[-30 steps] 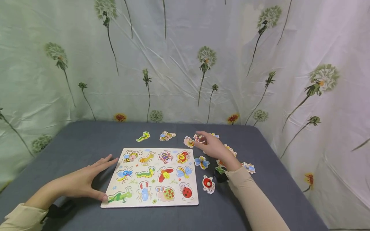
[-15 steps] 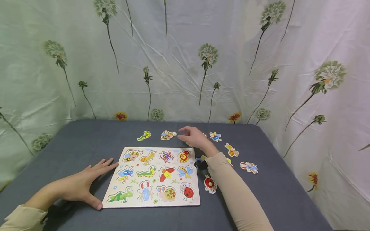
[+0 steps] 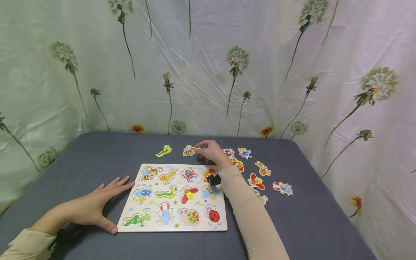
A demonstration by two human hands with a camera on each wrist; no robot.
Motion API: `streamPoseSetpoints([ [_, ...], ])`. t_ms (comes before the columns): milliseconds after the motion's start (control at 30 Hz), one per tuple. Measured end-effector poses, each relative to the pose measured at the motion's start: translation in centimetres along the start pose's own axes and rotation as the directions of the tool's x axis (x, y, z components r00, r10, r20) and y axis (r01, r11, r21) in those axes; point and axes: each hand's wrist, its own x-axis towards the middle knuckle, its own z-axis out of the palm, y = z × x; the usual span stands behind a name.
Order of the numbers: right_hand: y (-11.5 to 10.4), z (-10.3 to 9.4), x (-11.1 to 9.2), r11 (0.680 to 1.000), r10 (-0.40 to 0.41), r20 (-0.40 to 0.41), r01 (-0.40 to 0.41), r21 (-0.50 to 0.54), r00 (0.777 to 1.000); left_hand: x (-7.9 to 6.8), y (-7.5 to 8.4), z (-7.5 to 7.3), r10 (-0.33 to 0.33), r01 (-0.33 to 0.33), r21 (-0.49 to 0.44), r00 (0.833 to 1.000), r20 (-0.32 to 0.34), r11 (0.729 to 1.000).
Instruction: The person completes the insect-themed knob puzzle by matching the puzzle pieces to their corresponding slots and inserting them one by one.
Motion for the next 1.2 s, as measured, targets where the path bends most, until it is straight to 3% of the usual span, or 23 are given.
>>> streamPoseSetpoints([
  [400,0.0,2.0,2.2,0.997,0.041,-0.045,-0.038,0.069,0.998,-0.1,0.1,-0.2,0.013,-0.014,-0.008,1.000,-0.009,1.000],
  [700,0.1,2.8,2.7,0.990,0.083,-0.086,-0.073,0.121,0.993,-0.1,0.1,0.0,0.007,-0.007,0.008,1.000,-0.016,1.000],
  [1200,-0.3,3.8,3.2,0.990,0.139,-0.218,-0.130,0.052,0.966,-0.1,0.1,0.0,0.012,-0.012,0.004,1.000,-0.015,1.000],
])
